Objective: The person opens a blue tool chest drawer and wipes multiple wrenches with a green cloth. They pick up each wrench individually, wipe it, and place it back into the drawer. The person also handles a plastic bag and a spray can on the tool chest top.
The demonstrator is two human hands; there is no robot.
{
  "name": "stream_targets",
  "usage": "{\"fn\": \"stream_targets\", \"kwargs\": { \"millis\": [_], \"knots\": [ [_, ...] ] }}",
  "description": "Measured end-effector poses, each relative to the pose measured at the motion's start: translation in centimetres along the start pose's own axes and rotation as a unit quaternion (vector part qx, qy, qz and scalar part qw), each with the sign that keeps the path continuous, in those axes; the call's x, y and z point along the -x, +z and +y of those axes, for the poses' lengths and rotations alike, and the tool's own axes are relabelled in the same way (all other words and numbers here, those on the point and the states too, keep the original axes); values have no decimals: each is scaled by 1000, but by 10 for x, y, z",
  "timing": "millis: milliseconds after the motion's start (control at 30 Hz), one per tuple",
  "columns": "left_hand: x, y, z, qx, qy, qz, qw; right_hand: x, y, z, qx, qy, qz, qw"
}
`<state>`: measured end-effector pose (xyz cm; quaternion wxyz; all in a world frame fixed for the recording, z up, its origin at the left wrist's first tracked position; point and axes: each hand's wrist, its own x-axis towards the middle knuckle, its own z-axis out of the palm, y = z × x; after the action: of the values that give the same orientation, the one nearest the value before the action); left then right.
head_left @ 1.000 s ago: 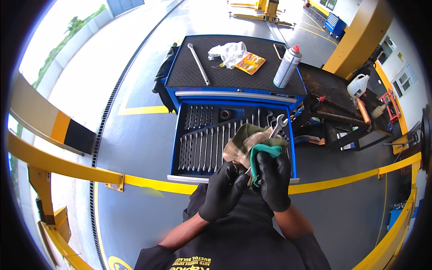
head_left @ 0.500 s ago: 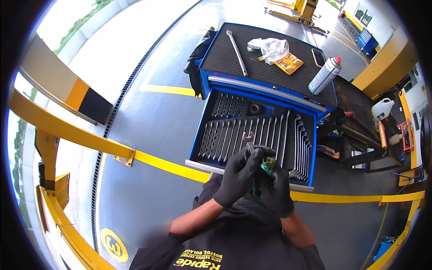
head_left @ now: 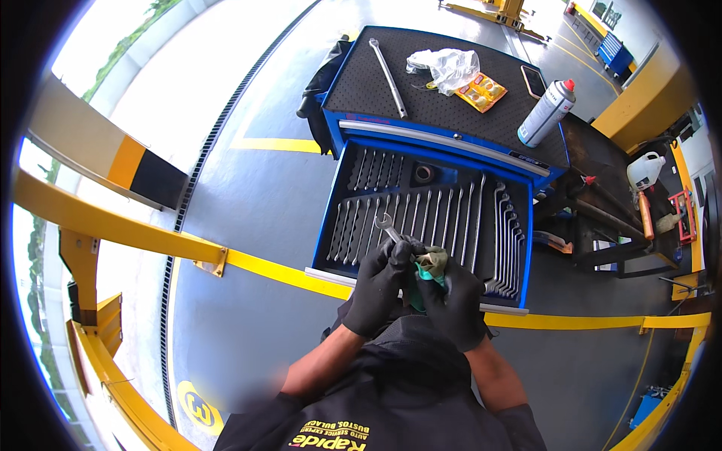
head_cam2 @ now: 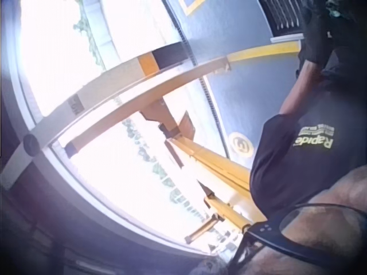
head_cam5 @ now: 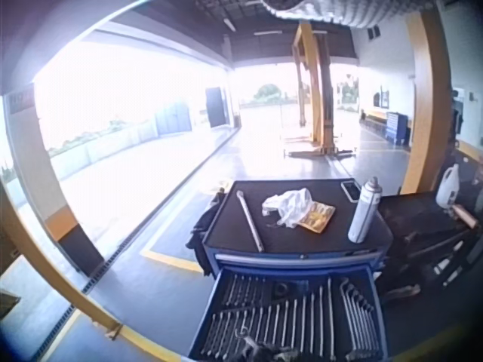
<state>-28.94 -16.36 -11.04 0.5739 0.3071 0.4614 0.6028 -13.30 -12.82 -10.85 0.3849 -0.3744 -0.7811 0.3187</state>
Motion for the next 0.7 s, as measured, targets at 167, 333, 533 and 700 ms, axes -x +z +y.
{"fn": "stream_targets", "kwargs": {
  "millis": [167,333,533,700],
  "knots": [
    [-76,-60,-9,73,114,175,975,15,-8,48,176,-24,-36,983],
    [-173,-137,-31,-382,135,212,889,41,-21,157,208,132,30,969],
    [-239,-162,-60,-715,95,165,673,53,-22,194,226,185,50,955],
    [-256,-155,-70,-713,151,172,663,57,-20,198,226,192,57,953]
  ]
}}
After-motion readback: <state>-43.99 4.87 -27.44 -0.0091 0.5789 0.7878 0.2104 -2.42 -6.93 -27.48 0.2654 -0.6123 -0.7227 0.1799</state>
